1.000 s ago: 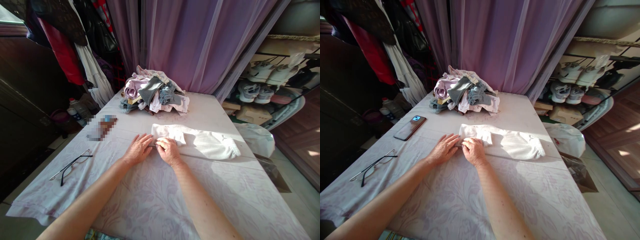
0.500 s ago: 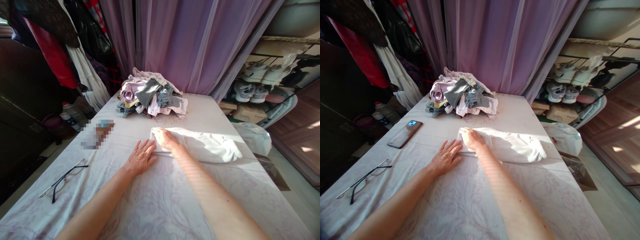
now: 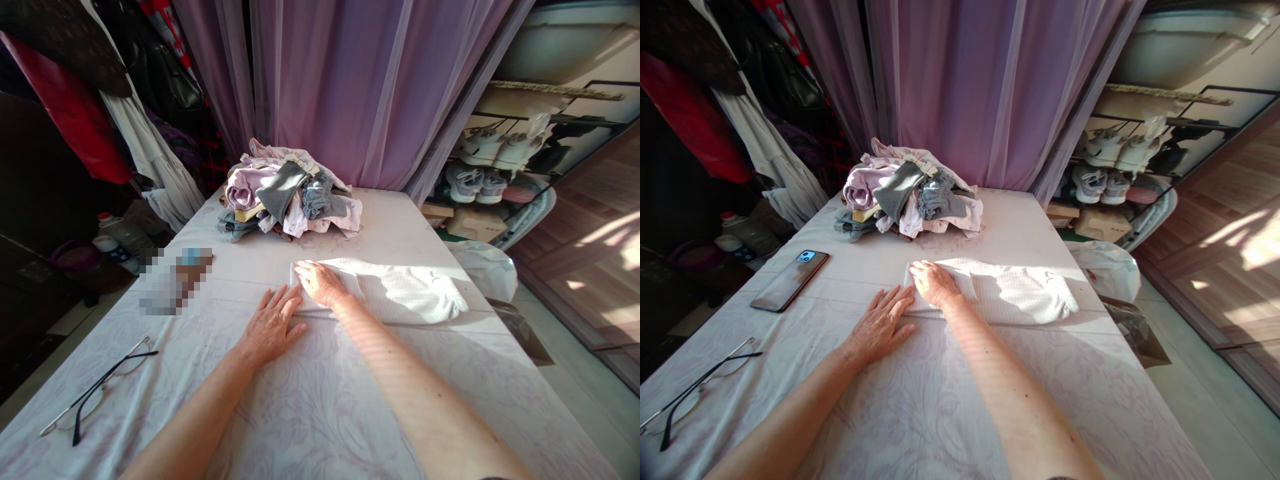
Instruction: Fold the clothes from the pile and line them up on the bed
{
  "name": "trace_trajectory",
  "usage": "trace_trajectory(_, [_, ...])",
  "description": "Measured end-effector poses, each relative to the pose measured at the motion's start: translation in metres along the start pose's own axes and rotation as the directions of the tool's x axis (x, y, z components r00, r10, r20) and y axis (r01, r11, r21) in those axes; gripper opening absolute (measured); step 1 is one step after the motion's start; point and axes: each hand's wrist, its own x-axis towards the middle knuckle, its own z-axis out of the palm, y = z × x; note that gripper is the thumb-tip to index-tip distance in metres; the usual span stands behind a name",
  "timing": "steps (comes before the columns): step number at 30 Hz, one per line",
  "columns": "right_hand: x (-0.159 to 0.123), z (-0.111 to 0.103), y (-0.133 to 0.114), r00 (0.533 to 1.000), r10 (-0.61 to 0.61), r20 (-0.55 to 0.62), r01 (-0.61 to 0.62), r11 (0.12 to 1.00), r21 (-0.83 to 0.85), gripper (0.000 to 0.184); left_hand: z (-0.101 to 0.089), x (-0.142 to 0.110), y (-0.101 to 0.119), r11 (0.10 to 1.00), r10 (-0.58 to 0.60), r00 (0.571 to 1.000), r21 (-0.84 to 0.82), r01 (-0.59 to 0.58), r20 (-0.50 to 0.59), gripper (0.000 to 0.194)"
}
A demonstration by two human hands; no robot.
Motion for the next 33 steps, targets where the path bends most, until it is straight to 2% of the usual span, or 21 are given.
trace_trajectory(6, [-0.033,-0.011,-0.009,0.994,0.045,-0.1,-0.072,0.954,-0.291,0.044,0.001,0.0,-0.002,1.0,-0.004,1.0,-0.03,0.004,-0.007,0.052])
trace_trajectory(11, [-0.058,-0.011,-0.001,0.993,0.101,-0.063,-0.118,0.902,-0.414,0.045,-0.004,0.002,-0.001,1.0,-0.005,0.999,-0.027,0.006,0.037,0.048])
trace_trajectory(16, [-0.058,-0.007,0.002,0.992,0.112,-0.053,-0.124,0.897,-0.424,0.047,-0.005,0.003,-0.003,0.999,-0.019,1.0,-0.034,0.019,0.014,0.045])
trace_trajectory(21, [-0.062,-0.006,0.002,0.987,0.073,-0.142,-0.123,0.914,-0.387,0.041,-0.002,0.002,-0.006,0.995,-0.087,0.996,-0.051,0.086,-0.008,0.046])
trace_trajectory(25, [-0.078,-0.008,-0.001,0.964,0.097,-0.248,-0.181,0.923,-0.34,0.04,-0.001,0.003,-0.01,0.981,-0.168,0.985,-0.108,0.163,-0.04,0.05])
trace_trajectory(29, [-0.099,-0.011,0.0,0.958,0.113,-0.262,-0.206,0.91,-0.36,0.037,0.001,0.007,-0.015,0.969,-0.208,0.973,-0.154,0.192,-0.096,0.044])
trace_trajectory(33, [-0.12,-0.013,0.014,0.95,0.103,-0.295,-0.217,0.896,-0.387,0.035,0.0,0.009,-0.015,0.965,-0.227,0.972,-0.147,0.216,-0.066,0.042])
